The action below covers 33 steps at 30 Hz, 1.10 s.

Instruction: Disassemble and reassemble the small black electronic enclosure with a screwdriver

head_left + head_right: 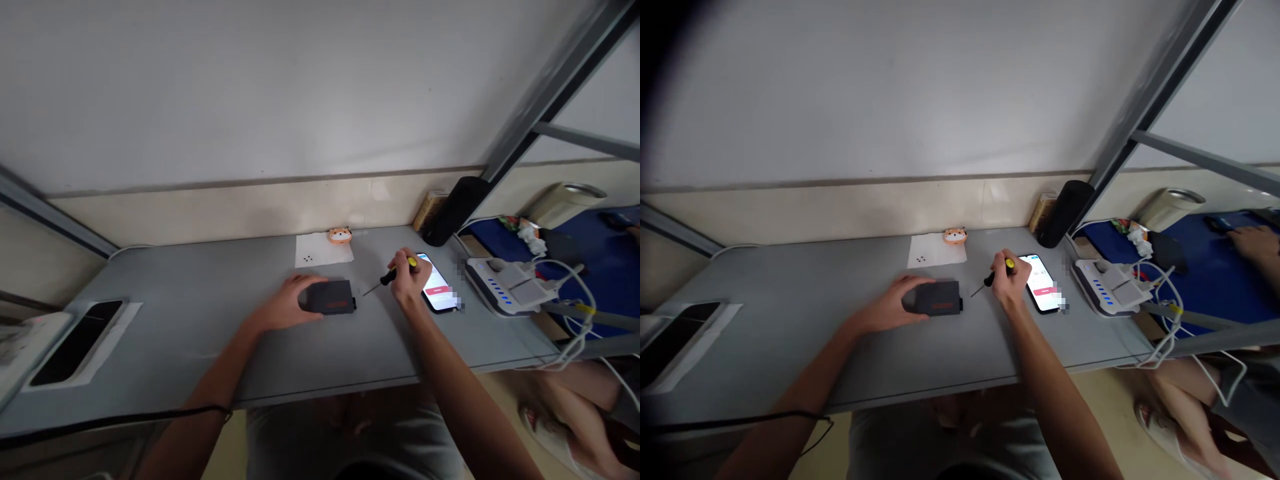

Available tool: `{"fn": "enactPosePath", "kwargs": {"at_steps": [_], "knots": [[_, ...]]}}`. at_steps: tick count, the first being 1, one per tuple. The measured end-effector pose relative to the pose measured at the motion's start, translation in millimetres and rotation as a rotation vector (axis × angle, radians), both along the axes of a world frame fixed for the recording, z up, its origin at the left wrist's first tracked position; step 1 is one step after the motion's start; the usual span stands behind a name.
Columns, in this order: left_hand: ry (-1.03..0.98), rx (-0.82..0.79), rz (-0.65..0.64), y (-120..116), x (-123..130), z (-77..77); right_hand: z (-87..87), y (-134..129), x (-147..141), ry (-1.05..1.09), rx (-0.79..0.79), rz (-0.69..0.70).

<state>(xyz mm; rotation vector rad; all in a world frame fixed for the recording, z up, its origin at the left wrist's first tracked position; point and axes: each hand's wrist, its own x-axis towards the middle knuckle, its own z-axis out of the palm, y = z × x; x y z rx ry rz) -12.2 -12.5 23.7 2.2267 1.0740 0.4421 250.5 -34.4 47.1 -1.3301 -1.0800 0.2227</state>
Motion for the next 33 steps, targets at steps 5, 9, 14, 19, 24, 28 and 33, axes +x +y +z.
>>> {"fn": "enactPosePath", "kwargs": {"at_steps": [5, 9, 14, 19, 24, 28, 33], "knots": [[0.008, 0.113, -0.017, -5, 15, -1.8, -7.5, -2, -7, -0.02, -0.02, 0.039], [0.015, 0.134, 0.001, -5, 18, -6.8, -11.8, -2, -13, 0.021, 0.041, -0.036], [-0.002, 0.136, 0.023, -3, 16, -8.4, -13.4, 2, -13, 0.098, 0.156, -0.146], [-0.006, 0.125, 0.038, -4, 17, -7.8, -8.3, 1, -9, 0.057, 0.101, -0.219], [-0.05, 0.09, 0.036, -4, 17, -6.3, -5.0, -3, -14, -0.014, 0.04, -0.195], [-0.082, 0.059, 0.044, -5, 17, -5.0, -13.0, -7, -20, -0.103, 0.054, -0.124], [-0.071, 0.037, 0.053, -6, 17, -6.1, -26.9, -7, -20, -0.174, 0.155, -0.103]]}}
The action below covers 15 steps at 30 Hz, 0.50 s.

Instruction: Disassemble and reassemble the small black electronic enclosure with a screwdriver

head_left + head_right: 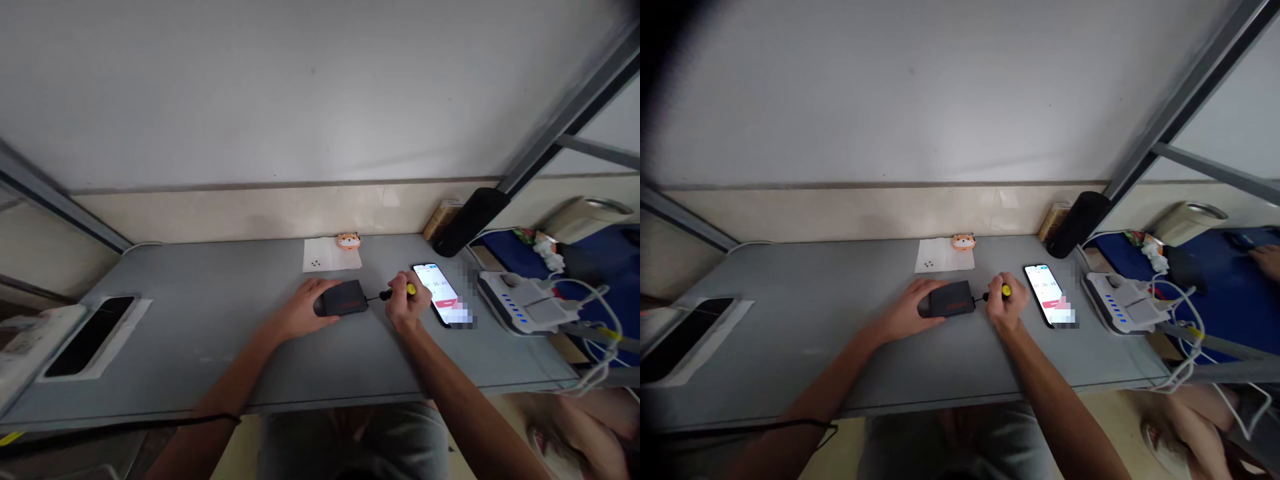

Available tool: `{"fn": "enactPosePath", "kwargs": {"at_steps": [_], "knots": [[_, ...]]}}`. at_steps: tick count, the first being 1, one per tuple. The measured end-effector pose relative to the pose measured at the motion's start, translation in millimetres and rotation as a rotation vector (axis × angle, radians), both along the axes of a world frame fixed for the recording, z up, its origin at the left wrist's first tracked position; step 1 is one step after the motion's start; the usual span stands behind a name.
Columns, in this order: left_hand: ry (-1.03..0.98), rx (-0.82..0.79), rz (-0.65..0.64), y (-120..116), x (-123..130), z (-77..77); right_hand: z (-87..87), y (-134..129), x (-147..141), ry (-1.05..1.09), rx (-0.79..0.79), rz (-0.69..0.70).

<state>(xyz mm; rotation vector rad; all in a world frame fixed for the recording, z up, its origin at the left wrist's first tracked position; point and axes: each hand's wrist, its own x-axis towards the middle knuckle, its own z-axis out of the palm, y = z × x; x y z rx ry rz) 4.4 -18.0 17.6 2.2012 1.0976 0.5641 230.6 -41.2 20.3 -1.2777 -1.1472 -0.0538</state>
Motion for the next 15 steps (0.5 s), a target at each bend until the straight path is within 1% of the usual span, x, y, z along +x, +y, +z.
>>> {"fn": "enactPosePath", "kwargs": {"at_steps": [3, 7, 11, 13, 15], "knots": [[-0.005, 0.013, 0.006, 0, -1, -0.3, -4.5, 2, 0, -0.027, 0.102, 0.019], [-0.018, 0.027, 0.013, 1, -1, -0.7, -8.0, 2, -3, -0.044, 0.189, 0.021], [-0.015, 0.043, 0.02, 2, 0, -4.0, -12.2, 2, -3, -0.11, 0.285, 0.086], [-0.014, 0.055, 0.024, 2, 0, -5.9, -13.1, 4, 0, -0.119, 0.318, 0.073], [-0.011, 0.057, 0.029, 3, 1, -6.9, -12.8, 6, 4, -0.107, 0.37, 0.012]]}}
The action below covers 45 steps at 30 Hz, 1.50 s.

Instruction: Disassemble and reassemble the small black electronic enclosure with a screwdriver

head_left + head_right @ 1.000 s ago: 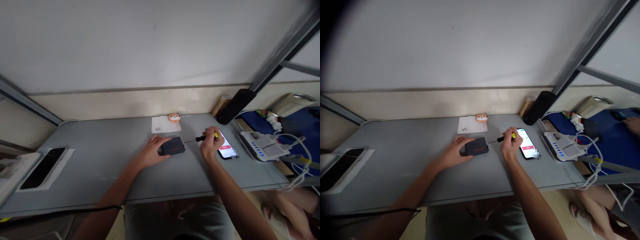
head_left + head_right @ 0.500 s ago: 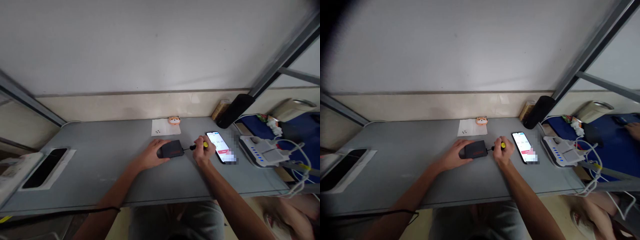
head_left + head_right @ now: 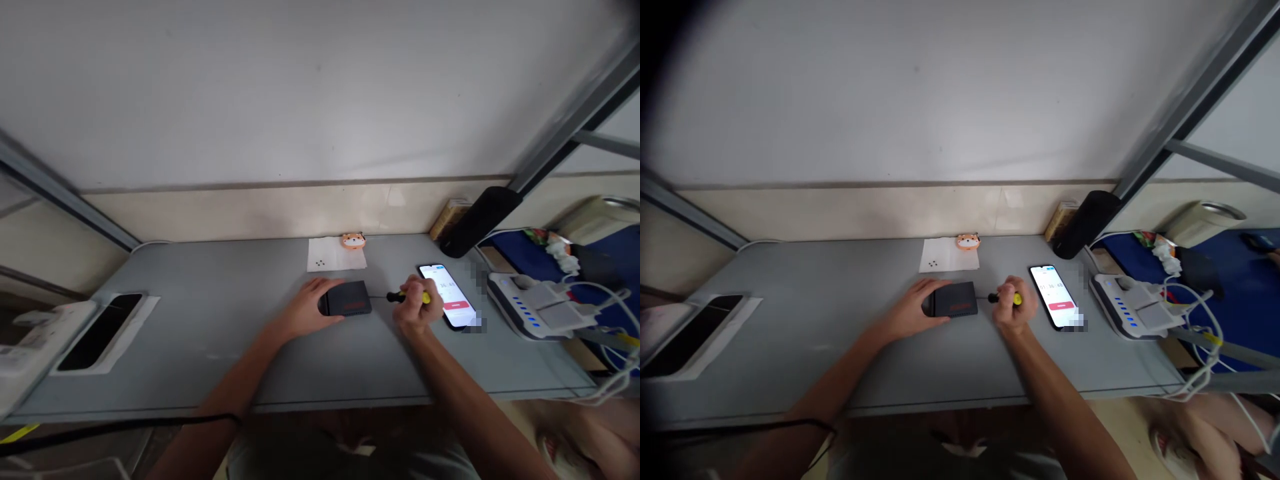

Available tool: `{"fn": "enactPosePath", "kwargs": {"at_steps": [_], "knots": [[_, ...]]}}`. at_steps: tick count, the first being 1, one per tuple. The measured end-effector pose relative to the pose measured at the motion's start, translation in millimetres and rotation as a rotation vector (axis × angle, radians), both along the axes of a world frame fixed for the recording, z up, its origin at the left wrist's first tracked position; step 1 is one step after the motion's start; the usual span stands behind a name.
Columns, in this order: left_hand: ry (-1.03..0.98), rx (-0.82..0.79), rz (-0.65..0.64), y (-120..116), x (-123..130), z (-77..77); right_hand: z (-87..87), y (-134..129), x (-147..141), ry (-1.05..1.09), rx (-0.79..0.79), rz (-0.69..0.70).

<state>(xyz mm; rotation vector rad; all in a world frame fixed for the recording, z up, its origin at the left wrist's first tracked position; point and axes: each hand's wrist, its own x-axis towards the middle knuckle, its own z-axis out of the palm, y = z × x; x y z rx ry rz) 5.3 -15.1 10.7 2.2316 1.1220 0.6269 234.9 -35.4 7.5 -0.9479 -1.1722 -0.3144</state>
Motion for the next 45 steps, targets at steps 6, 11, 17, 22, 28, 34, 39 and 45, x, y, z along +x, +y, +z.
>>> {"fn": "enactPosePath", "kwargs": {"at_steps": [6, 11, 17, 22, 28, 34, 39, 45], "knots": [[0.047, 0.021, -0.035, 2, 3, 0.0, 4.3, -5, -14, -0.219, 0.088, 0.129], [0.019, 0.055, -0.029, 4, 1, -7.4, 11.8, -12, -40, -0.448, -0.004, 0.398], [0.004, -0.017, -0.01, 9, -3, -12.1, 15.9, -7, -25, -0.365, -0.119, 0.286], [0.015, -0.033, -0.004, 10, -8, -3.7, 19.9, -1, -6, -0.185, -0.26, 0.198], [0.014, -0.06, -0.007, 10, -15, 3.7, 25.7, 4, 5, -0.047, -0.328, 0.111], [0.016, -0.016, -0.022, 9, -15, 7.8, 25.0, 4, 10, 0.031, -0.403, 0.081], [-0.023, 0.057, -0.038, 8, -17, 6.7, 24.9, 2, 0, 0.066, -0.376, 0.174], [-0.074, 0.162, 0.151, 24, -24, -3.9, 19.1, 0, -14, 0.039, -0.44, 0.298]]}}
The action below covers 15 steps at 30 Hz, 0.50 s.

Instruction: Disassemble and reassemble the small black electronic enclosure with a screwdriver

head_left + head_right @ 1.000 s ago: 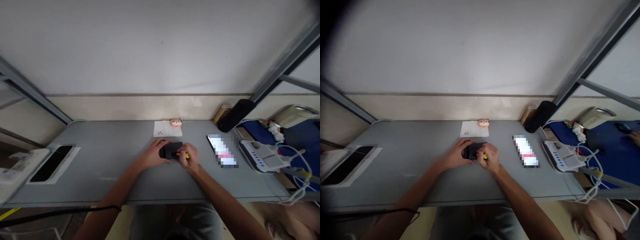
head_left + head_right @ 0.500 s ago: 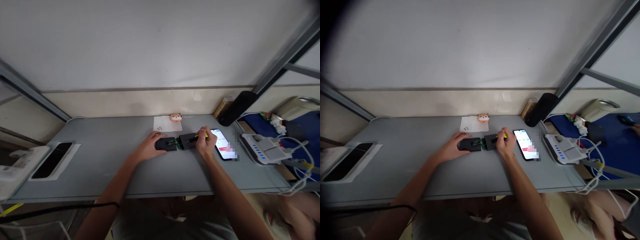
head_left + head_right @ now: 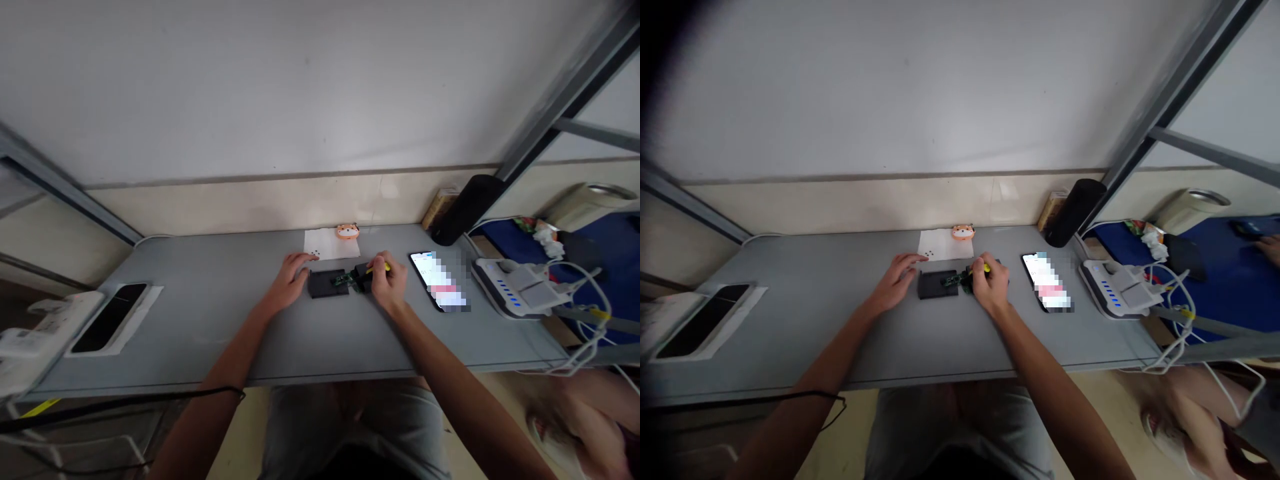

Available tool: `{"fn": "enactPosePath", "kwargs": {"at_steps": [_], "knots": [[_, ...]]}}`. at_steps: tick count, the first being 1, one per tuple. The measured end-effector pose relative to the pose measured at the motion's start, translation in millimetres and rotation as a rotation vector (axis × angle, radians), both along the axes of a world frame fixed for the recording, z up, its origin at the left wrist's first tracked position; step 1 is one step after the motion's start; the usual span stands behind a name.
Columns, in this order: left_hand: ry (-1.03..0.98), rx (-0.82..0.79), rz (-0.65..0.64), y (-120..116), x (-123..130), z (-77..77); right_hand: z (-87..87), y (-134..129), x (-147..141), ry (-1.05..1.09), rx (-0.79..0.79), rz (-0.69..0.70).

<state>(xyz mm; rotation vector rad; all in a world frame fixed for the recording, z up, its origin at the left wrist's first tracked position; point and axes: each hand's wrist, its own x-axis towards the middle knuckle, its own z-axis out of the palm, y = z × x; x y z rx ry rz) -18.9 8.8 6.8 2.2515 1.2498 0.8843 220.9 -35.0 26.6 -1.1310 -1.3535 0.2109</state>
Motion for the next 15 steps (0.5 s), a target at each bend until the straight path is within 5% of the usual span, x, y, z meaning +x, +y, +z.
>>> {"fn": "enactPosePath", "kwargs": {"at_steps": [5, 15], "knots": [[-0.025, 0.11, 0.109, 7, -2, -4.5, -2.1, -2, -5, 0.025, -0.024, 0.021], [0.003, 0.147, 0.013, 0, 3, -8.7, -0.9, -2, -15, -0.026, -0.142, 0.254]]}}
